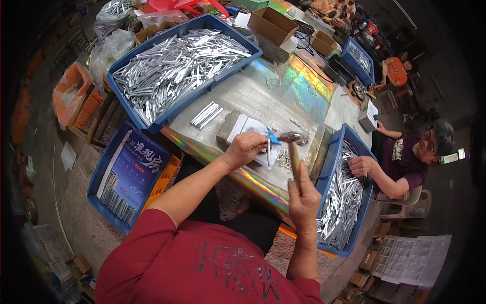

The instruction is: The person assembles metal components by fitting small fasteners and pins onto metal strips by hand and striking them with a hammer on a work block.

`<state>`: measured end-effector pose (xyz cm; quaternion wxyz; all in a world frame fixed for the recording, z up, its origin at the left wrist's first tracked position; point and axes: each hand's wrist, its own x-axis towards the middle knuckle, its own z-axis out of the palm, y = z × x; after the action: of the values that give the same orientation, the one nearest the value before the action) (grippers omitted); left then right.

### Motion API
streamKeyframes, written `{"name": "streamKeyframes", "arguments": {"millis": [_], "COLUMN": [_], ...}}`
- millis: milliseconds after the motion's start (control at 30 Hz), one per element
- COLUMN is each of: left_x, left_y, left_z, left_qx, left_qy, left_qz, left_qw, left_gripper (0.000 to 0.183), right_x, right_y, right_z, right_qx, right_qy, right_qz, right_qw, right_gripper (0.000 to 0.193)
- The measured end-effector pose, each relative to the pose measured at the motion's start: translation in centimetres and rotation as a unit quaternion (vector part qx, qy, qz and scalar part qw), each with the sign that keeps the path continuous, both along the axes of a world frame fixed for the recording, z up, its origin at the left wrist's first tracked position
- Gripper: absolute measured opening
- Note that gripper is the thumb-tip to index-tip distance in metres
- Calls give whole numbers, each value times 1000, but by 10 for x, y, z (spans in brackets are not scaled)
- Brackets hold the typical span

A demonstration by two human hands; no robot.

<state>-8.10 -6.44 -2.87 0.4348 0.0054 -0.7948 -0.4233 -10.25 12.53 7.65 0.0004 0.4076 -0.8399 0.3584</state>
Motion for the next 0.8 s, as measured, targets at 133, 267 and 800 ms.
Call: {"name": "streamKeyframes", "arguments": {"millis": [133,267,800], "left_x": [5,5,9], "left_y": [4,2,0], "left_z": [-2,4,29], "left_qx": [9,-4,62], "left_qy": [8,1,-49], "left_qz": [13,15,29], "left_qw": [1000,1000,996], "left_gripper": [13,10,9], "right_x": [-7,-20,-38], "right_y": [8,17,38], "right_z": [-10,-41,-124], "right_qx": [-166,-286,-107], "right_qy": [-193,-387,-149], "right_qz": [-81,-139,-267], "right_qw": [964,865,946], "right_gripper": [45,43,29]}}
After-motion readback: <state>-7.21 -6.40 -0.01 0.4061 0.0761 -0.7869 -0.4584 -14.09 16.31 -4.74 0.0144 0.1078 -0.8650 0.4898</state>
